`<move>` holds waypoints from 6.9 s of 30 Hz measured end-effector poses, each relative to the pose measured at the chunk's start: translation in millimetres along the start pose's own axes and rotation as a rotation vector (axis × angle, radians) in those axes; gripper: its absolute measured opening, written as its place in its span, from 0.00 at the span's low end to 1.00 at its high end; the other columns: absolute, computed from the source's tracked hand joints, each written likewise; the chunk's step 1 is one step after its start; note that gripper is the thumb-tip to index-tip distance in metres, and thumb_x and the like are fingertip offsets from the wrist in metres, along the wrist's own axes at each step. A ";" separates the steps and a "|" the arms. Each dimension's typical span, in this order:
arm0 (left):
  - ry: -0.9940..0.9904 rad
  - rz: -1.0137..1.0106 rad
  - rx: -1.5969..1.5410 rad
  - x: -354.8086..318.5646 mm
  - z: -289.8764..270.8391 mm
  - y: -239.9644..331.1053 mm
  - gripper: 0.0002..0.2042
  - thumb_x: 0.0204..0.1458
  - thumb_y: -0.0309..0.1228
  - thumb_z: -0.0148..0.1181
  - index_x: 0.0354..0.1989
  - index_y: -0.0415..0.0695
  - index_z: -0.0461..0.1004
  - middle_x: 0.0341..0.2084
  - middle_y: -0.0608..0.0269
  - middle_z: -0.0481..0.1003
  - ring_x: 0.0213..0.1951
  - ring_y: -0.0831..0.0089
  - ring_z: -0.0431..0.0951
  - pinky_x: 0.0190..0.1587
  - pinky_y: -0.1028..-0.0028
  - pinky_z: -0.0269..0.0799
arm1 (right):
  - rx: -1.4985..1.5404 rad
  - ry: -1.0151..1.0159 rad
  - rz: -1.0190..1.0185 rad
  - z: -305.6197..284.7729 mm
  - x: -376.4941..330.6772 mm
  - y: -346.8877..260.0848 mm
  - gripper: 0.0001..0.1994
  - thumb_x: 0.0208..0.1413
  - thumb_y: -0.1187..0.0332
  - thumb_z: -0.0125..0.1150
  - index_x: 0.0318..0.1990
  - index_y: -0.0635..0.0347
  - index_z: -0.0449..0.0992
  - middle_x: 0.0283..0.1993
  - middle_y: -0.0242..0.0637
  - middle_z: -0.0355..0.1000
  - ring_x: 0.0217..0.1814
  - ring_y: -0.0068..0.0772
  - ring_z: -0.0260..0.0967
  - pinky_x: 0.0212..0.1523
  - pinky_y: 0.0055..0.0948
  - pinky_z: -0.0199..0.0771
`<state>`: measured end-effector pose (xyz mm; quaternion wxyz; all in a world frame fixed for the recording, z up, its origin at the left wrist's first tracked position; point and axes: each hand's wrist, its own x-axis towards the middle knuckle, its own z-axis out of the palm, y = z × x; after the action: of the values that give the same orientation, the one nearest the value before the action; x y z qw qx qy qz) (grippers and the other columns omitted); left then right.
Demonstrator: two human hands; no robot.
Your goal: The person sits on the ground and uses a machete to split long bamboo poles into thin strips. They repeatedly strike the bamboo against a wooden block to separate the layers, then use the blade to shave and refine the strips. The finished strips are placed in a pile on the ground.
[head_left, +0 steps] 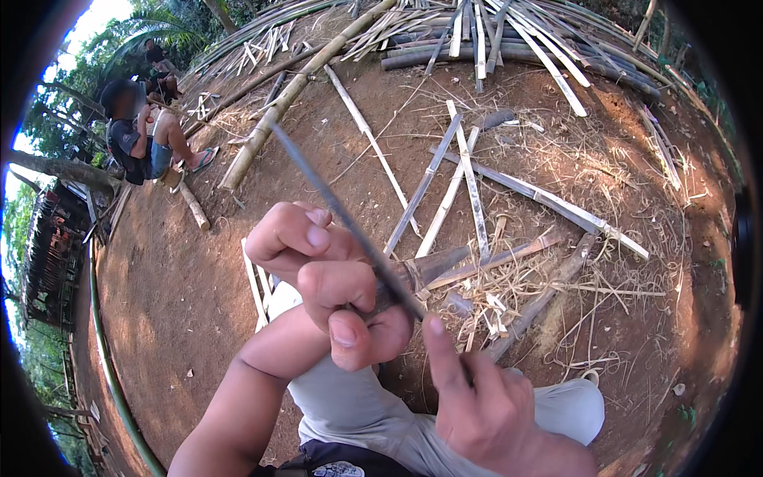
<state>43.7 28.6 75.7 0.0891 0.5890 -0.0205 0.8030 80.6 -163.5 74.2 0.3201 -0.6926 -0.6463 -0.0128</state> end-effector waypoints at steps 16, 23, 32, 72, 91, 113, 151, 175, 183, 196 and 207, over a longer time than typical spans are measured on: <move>0.049 0.014 -0.149 -10.5 -17.4 11.1 0.18 0.61 0.50 0.43 0.23 0.54 0.58 0.35 0.64 0.54 0.39 0.68 0.58 0.44 0.67 0.58 | 0.164 -0.049 0.058 20.0 -13.7 9.0 0.36 0.46 0.81 0.55 0.68 0.66 0.60 0.24 0.38 0.64 0.16 0.33 0.63 0.17 0.32 0.68; -0.111 0.034 -0.343 -11.2 -27.4 5.8 0.15 0.63 0.47 0.44 0.26 0.55 0.58 0.32 0.69 0.54 0.38 0.70 0.57 0.45 0.66 0.55 | 0.265 -0.019 0.051 19.6 -33.2 -5.1 0.34 0.50 0.80 0.56 0.68 0.55 0.63 0.26 0.37 0.65 0.21 0.28 0.67 0.20 0.28 0.73; -0.111 0.074 -0.098 -3.2 -32.0 13.0 0.17 0.66 0.48 0.38 0.26 0.55 0.56 0.27 0.72 0.53 0.35 0.73 0.55 0.42 0.68 0.53 | 0.349 0.023 0.031 21.7 -26.7 0.4 0.31 0.54 0.77 0.57 0.68 0.57 0.62 0.24 0.34 0.63 0.18 0.28 0.65 0.18 0.29 0.72; -0.044 0.145 -0.281 -10.3 -21.4 2.4 0.14 0.62 0.44 0.40 0.25 0.55 0.57 0.27 0.70 0.53 0.34 0.71 0.55 0.38 0.69 0.54 | 0.311 -0.029 0.097 31.3 -10.2 27.4 0.33 0.45 0.82 0.54 0.65 0.73 0.62 0.21 0.37 0.64 0.13 0.28 0.60 0.12 0.30 0.65; -0.251 0.251 -0.251 0.0 -55.6 -6.9 0.09 0.60 0.41 0.48 0.31 0.52 0.68 0.52 0.64 0.59 0.53 0.60 0.61 0.54 0.59 0.58 | 0.388 0.010 0.007 9.3 -4.9 8.1 0.34 0.48 0.79 0.56 0.67 0.43 0.68 0.20 0.31 0.57 0.15 0.27 0.62 0.18 0.30 0.70; -0.577 0.368 -0.002 29.1 -89.9 0.6 0.28 0.42 0.37 0.70 0.53 0.68 0.66 0.61 0.74 0.54 0.63 0.67 0.57 0.65 0.63 0.55 | 0.473 -0.117 0.012 18.8 1.3 24.4 0.39 0.40 0.82 0.62 0.67 0.59 0.65 0.18 0.30 0.61 0.14 0.25 0.63 0.14 0.30 0.67; -0.310 0.199 -0.186 5.5 -78.4 -10.8 0.14 0.60 0.46 0.53 0.50 0.56 0.71 0.59 0.64 0.58 0.61 0.61 0.60 0.64 0.59 0.54 | 0.449 -0.045 -0.134 13.7 -11.1 12.1 0.38 0.39 0.81 0.62 0.66 0.62 0.65 0.19 0.31 0.63 0.15 0.25 0.65 0.15 0.28 0.71; -0.099 -0.894 -0.696 35.3 -43.1 -14.7 0.07 0.55 0.34 0.43 0.41 0.50 0.58 0.30 0.65 0.60 0.27 0.74 0.60 0.34 0.71 0.60 | 0.324 -0.120 0.096 28.9 -14.1 30.5 0.37 0.45 0.82 0.55 0.69 0.70 0.57 0.19 0.39 0.64 0.14 0.34 0.63 0.16 0.34 0.67; -0.197 -0.943 -0.674 32.4 -41.1 7.8 0.14 0.68 0.49 0.32 0.41 0.53 0.59 0.14 0.73 0.50 0.13 0.78 0.47 0.20 0.73 0.50 | 0.322 0.014 0.053 33.0 -17.7 25.3 0.34 0.51 0.76 0.56 0.69 0.57 0.61 0.18 0.34 0.61 0.10 0.26 0.60 0.10 0.32 0.66; -0.345 -0.943 -0.754 46.9 -53.0 4.1 0.22 0.66 0.58 0.29 0.39 0.52 0.58 0.09 0.72 0.49 0.10 0.79 0.44 0.15 0.73 0.43 | 0.225 0.029 -0.014 34.2 -14.8 12.6 0.35 0.51 0.75 0.54 0.71 0.53 0.60 0.18 0.32 0.59 0.10 0.24 0.60 0.10 0.29 0.66; -0.421 -0.853 -0.719 42.2 -53.8 13.7 0.19 0.68 0.53 0.30 0.37 0.51 0.58 0.10 0.74 0.50 0.10 0.81 0.44 0.14 0.76 0.42 | 0.280 -0.057 0.029 38.8 -14.6 19.4 0.33 0.57 0.76 0.50 0.72 0.59 0.54 0.16 0.36 0.62 0.10 0.26 0.61 0.08 0.33 0.64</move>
<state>-21.5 27.5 100.3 0.5916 0.6247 -0.0701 0.5048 80.4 -157.9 28.7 0.3953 -0.6504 -0.6405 0.1019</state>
